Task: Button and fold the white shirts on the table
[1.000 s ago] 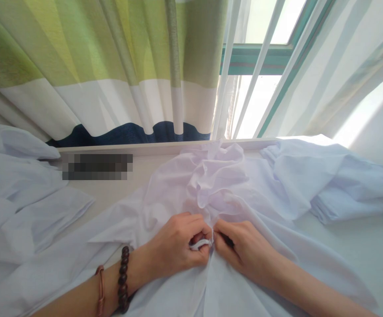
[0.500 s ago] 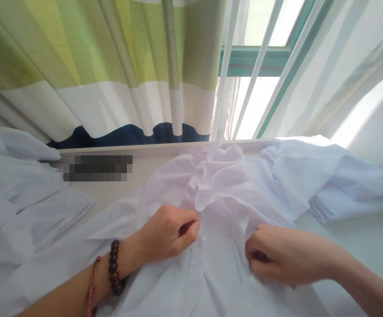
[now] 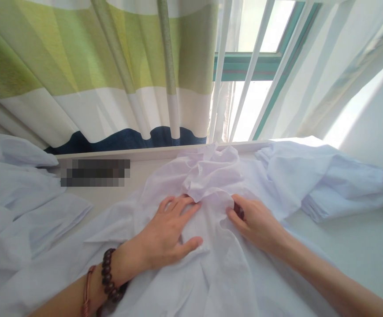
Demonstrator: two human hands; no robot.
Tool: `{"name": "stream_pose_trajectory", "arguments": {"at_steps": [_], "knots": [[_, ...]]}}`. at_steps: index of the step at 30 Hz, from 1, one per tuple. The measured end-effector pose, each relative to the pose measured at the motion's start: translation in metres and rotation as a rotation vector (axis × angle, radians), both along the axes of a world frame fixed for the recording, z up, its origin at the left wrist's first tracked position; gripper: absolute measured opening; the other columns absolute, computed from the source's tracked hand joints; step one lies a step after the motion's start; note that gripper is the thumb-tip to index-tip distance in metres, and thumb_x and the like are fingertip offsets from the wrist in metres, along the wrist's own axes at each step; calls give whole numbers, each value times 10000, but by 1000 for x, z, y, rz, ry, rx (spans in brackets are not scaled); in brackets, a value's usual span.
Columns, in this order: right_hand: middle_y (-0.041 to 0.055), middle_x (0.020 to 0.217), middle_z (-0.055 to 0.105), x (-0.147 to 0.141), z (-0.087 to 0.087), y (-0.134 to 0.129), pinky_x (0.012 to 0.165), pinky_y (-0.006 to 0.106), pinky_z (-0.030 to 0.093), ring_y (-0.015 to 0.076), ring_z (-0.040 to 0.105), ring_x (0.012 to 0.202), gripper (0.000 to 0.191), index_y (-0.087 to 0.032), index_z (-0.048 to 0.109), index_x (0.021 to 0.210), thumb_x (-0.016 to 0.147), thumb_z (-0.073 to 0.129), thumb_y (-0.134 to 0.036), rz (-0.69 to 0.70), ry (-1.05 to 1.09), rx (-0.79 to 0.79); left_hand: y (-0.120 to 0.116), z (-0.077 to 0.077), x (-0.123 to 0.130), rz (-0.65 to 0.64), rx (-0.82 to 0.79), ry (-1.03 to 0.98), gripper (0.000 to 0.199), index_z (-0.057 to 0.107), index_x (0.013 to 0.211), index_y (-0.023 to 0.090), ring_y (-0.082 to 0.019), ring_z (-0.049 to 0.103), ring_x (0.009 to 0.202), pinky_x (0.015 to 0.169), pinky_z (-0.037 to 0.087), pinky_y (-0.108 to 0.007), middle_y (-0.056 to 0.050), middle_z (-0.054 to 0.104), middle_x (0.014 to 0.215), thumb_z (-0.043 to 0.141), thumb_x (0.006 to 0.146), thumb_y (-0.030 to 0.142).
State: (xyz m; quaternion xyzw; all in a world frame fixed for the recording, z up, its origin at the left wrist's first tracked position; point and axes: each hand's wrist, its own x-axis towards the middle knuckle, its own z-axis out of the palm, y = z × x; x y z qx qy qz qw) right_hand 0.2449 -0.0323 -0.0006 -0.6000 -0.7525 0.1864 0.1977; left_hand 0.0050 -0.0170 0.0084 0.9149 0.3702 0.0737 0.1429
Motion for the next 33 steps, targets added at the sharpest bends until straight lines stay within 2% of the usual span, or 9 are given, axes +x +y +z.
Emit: {"name": "stream_pose_trajectory", "arguments": {"at_steps": [2, 5, 8, 11, 15, 20, 25, 29, 33], "knots": [[-27, 592, 495, 3, -3, 6, 555, 278, 292, 142, 438, 558, 166, -223, 376, 673, 828, 434, -233, 0, 21, 18, 0, -4, 1, -27, 8, 51, 706, 302, 1468, 190, -310, 272, 1391, 1148, 82, -557, -126, 366, 1489, 485, 884, 543], [-37, 605, 467, 5, 1, 16, 550, 267, 301, 129, 427, 569, 142, -220, 371, 656, 767, 458, -198, -18, 118, 6, 9, -7, 2, -9, 11, 107, 777, 229, 1494, 168, -285, 198, 1430, 1161, 43, -532, -120, 281, 1541, 402, 890, 626], [-72, 572, 427, 0, 15, 24, 461, 234, 293, 97, 379, 466, 33, -223, 419, 736, 750, 445, -207, -36, 435, -243, 27, -10, 4, 39, 51, 114, 791, 247, 1488, 154, -282, 206, 1429, 1164, 62, -521, -127, 268, 1545, 391, 885, 646], [-117, 451, 331, -11, 34, 27, 376, 198, 250, 77, 270, 365, 72, -232, 442, 805, 735, 432, -220, -27, 822, -570, 44, -12, 6, 33, 102, 83, 777, 291, 1474, 166, -283, 250, 1411, 1163, 77, -518, -128, 315, 1526, 425, 874, 642], [-117, 458, 305, -18, 47, 28, 352, 159, 205, 53, 237, 374, 107, -220, 457, 760, 659, 479, -192, 48, 1083, -745, 54, -14, 4, 1, 129, 15, 755, 338, 1451, 205, -278, 294, 1386, 1164, 97, -506, -114, 378, 1493, 485, 850, 638], [-110, 532, 343, -4, 26, 21, 335, 144, 212, 33, 226, 379, 207, -204, 512, 839, 636, 493, -170, 153, 1047, -939, 53, -14, 0, 21, 121, -122, 574, 508, 1292, 194, -283, 406, 1290, 1129, 231, -478, -126, 493, 1363, 620, 814, 491], [-124, 462, 360, -2, 8, 16, 327, 145, 315, 39, 282, 342, 146, -207, 505, 842, 701, 534, -186, 128, 884, -854, 42, 1, -1, 71, 172, -291, 120, 577, 932, 184, -219, 547, 1003, 933, 400, -383, -64, 618, 1010, 546, 844, 260], [-140, 370, 340, -8, 8, 16, 292, 152, 328, 60, 277, 303, 153, -208, 507, 903, 762, 551, -247, 144, 799, -795, 26, 18, 7, 66, 58, -168, 236, 553, 807, 181, -152, 530, 645, 650, 405, -283, 9, 592, 723, 521, 880, 404], [-134, 379, 362, -8, 9, 14, 283, 156, 316, 69, 322, 299, 258, -209, 487, 946, 853, 542, -443, 170, 734, -708, 17, 20, 15, 33, -23, -16, 227, 593, 812, 181, -163, 557, 658, 607, 370, -263, 8, 623, 741, 603, 831, 406]]}}
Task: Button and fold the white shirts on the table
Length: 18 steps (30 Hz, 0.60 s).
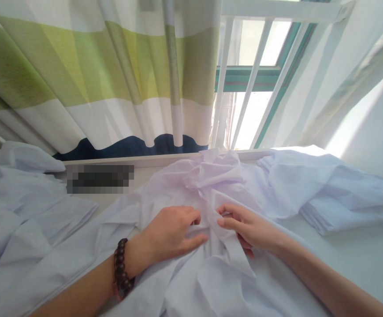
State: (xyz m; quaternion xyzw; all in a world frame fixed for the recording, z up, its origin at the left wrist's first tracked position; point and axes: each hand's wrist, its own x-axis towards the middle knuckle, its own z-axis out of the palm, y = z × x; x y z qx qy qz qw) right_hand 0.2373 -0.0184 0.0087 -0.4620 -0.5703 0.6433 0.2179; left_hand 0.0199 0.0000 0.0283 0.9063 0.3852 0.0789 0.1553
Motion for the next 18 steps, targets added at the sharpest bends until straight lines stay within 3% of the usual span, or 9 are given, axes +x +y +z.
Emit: {"name": "stream_pose_trajectory", "arguments": {"at_steps": [4, 9, 11, 14, 18], "knots": [[-93, 490, 442, 0, -3, -3, 273, 148, 288, 59, 396, 319, 317, -197, 504, 891, 888, 506, -515, 10, -49, 110, -3, 6, 1, 37, -93, -68, 173, 610, 818, 185, -139, 545, 657, 621, 378, -246, 14, 622, 753, 509, 901, 298], [-89, 502, 425, -2, -11, -3, 284, 158, 297, 64, 410, 328, 320, -207, 485, 832, 902, 481, -519, -118, 49, 149, -5, 22, -4, 119, -331, -230, 221, 603, 811, 192, -116, 499, 638, 608, 388, -223, 39, 580, 711, 534, 893, 385], [-85, 510, 438, -3, -14, -3, 294, 160, 304, 63, 415, 335, 315, -208, 489, 838, 898, 489, -517, -162, 80, 163, -2, 15, -4, 132, -520, -303, 205, 601, 833, 183, -118, 527, 669, 630, 414, -220, 32, 596, 747, 585, 858, 386], [-82, 521, 470, -4, -16, -5, 294, 161, 297, 61, 407, 328, 308, -209, 489, 872, 884, 517, -515, -187, 125, 162, 7, -7, -4, 148, -811, -455, 257, 617, 934, 160, -146, 589, 763, 709, 457, -243, -1, 648, 828, 681, 775, 352], [-72, 571, 518, -6, -16, -10, 300, 165, 282, 51, 383, 332, 290, -214, 474, 910, 875, 548, -493, -187, 171, 156, 13, -26, -3, 180, -915, -567, 318, 648, 996, 154, -156, 598, 814, 759, 455, -261, -24, 675, 891, 717, 741, 331]]}}
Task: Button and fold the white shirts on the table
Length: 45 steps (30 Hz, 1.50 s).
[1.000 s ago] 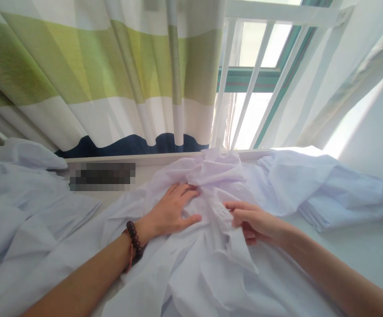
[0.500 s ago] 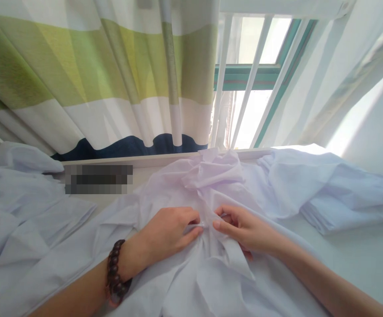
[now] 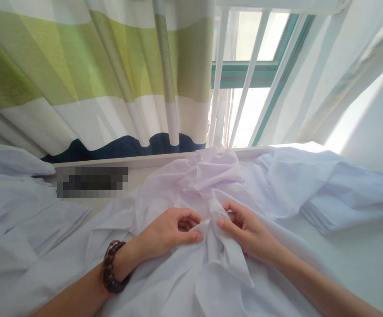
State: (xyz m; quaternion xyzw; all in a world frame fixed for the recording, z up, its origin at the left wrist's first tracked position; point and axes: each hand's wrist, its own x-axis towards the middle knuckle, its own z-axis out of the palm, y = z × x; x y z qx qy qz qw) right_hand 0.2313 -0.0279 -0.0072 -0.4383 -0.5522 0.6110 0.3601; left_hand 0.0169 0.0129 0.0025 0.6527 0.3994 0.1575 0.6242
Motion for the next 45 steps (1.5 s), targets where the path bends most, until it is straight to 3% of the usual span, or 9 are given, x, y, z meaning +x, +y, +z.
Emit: {"name": "stream_pose_trajectory", "arguments": {"at_steps": [4, 8, 15, 21, 26, 32, 38, 42, 45], "knots": [[-69, 585, 447, -3, 1, -2, 377, 179, 284, 57, 353, 430, 254, -200, 486, 857, 900, 523, -448, 49, -77, 89, -4, 4, 2, 15, 25, 29, 279, 667, 938, 145, -129, 554, 730, 691, 431, -238, -2, 652, 808, 728, 721, 311], [-53, 617, 367, -7, 0, -2, 459, 208, 264, 82, 326, 551, 268, -179, 488, 740, 894, 527, -395, 12, -253, 209, -7, 9, 4, 26, 53, 44, 258, 660, 892, 151, -103, 495, 662, 631, 401, -215, 38, 581, 716, 744, 685, 279], [-51, 622, 392, -10, 0, -2, 480, 219, 260, 89, 330, 565, 233, -183, 462, 727, 874, 535, -348, 6, -255, 166, -8, 8, 4, 33, 61, 98, 332, 598, 811, 151, -83, 413, 582, 497, 345, -175, 61, 478, 639, 786, 638, 363], [-40, 639, 461, -10, -3, -3, 499, 217, 287, 97, 370, 579, 195, -193, 467, 729, 863, 544, -310, 16, -203, 173, -9, 12, 6, 11, -6, 109, 361, 588, 818, 152, -83, 417, 517, 401, 365, -171, 39, 481, 647, 607, 792, 511], [-20, 696, 550, -7, -3, -4, 513, 222, 324, 108, 421, 589, 117, -197, 499, 836, 870, 534, -303, 20, -163, 170, -6, 14, 6, -10, 14, 112, 300, 610, 795, 155, -88, 433, 541, 434, 362, -177, 37, 508, 649, 662, 752, 447], [-35, 654, 463, -7, -2, -4, 501, 222, 301, 101, 371, 581, 191, -184, 522, 801, 883, 524, -356, 25, -228, 197, -7, 17, 5, -32, 96, 134, 204, 584, 717, 156, -85, 397, 574, 532, 326, -195, 62, 462, 619, 698, 715, 326], [-57, 611, 397, -8, 0, -4, 484, 215, 264, 88, 319, 564, 197, -190, 476, 727, 859, 558, -311, 28, -255, 208, -6, 11, 3, -54, 138, 119, 221, 584, 726, 156, -98, 407, 626, 566, 326, -199, 51, 469, 659, 739, 704, 313], [-43, 636, 431, -8, -1, -4, 500, 219, 295, 98, 356, 579, 205, -191, 496, 739, 869, 544, -342, 23, -263, 201, -10, 17, 4, -42, 249, 166, 198, 526, 731, 175, -106, 414, 636, 580, 335, -208, 51, 453, 679, 643, 801, 318], [-33, 667, 474, -7, -2, -4, 517, 220, 324, 106, 391, 594, 204, -193, 523, 773, 879, 532, -367, 41, -247, 197, -19, 29, 5, -60, 394, 343, 181, 504, 754, 192, -126, 445, 632, 601, 335, -241, 39, 491, 682, 509, 889, 312]]}}
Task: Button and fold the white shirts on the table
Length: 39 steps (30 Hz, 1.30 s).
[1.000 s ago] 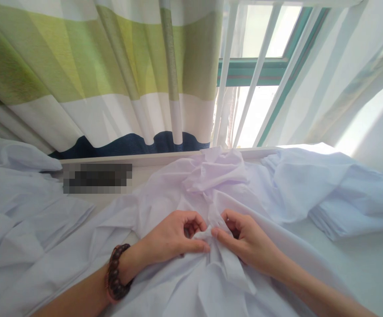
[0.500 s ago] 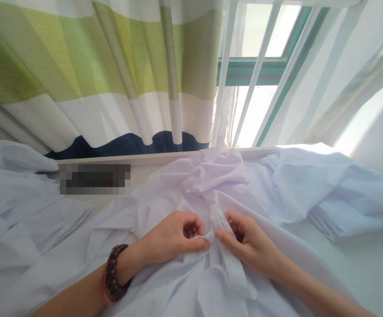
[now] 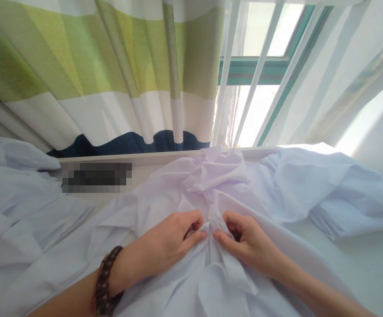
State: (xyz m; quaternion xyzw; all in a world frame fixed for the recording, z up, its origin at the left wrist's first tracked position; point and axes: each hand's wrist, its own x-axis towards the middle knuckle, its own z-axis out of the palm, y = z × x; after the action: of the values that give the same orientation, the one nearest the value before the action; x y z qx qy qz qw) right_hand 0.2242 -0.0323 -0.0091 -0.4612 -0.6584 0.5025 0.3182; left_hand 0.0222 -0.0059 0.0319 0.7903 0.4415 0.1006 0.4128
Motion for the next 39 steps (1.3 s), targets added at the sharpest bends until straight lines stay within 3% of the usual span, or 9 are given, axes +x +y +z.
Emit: {"name": "stream_pose_trajectory", "arguments": {"at_steps": [4, 8, 11, 17, 24, 30, 34, 39], "knots": [[-29, 682, 486, 0, 1, 0, 526, 221, 327, 108, 402, 607, 197, -186, 528, 778, 892, 522, -347, 27, 20, 2, -9, 8, 1, 65, 118, 109, 153, 497, 748, 199, -125, 449, 578, 583, 316, -257, 39, 515, 647, 472, 888, 253], [-23, 694, 492, 1, 0, 0, 530, 226, 328, 110, 400, 610, 211, -177, 534, 804, 898, 520, -365, 24, 30, 5, -1, -5, 2, 130, -125, -155, 150, 458, 710, 190, -110, 490, 605, 587, 358, -221, 49, 559, 658, 586, 787, 206], [-25, 697, 486, 2, 0, -1, 529, 225, 324, 109, 399, 608, 243, -184, 517, 819, 909, 504, -409, 13, 50, 8, 9, -16, 1, 194, -343, -331, 285, 420, 768, 198, -119, 536, 637, 593, 390, -218, 53, 589, 678, 696, 698, 221], [-58, 596, 324, 3, 3, -3, 484, 230, 249, 92, 295, 545, 342, -204, 398, 682, 938, 436, -428, -9, -29, 139, 11, -23, 1, 218, -329, -390, 393, 467, 820, 190, -116, 534, 678, 620, 394, -220, 59, 568, 717, 792, 601, 212], [-64, 573, 295, 2, -1, -2, 479, 243, 226, 85, 271, 529, 315, -205, 362, 638, 900, 487, -329, 13, -152, 202, 11, -23, 2, 148, -231, -257, 291, 543, 813, 164, -136, 523, 689, 627, 397, -237, 23, 587, 745, 750, 668, 309], [-56, 610, 393, 2, -3, -2, 506, 229, 286, 97, 350, 561, 160, -201, 482, 776, 889, 509, -310, -11, -118, 157, 10, -10, 1, 62, -285, -305, 239, 621, 866, 159, -177, 582, 803, 726, 449, -257, -16, 641, 850, 579, 808, 387], [-45, 629, 470, 2, -3, -3, 520, 228, 309, 103, 390, 570, 133, -198, 500, 847, 909, 484, -315, 7, -82, 116, 11, -6, 0, 41, -334, -323, 269, 641, 884, 160, -189, 596, 813, 704, 465, -254, -27, 661, 870, 560, 808, 405], [-45, 622, 494, 1, -2, -3, 513, 223, 315, 101, 401, 563, 142, -199, 488, 832, 908, 487, -319, -10, -74, 121, 11, -11, 1, 75, -297, -276, 283, 651, 867, 159, -177, 587, 779, 663, 457, -238, -24, 664, 844, 576, 809, 425]]}}
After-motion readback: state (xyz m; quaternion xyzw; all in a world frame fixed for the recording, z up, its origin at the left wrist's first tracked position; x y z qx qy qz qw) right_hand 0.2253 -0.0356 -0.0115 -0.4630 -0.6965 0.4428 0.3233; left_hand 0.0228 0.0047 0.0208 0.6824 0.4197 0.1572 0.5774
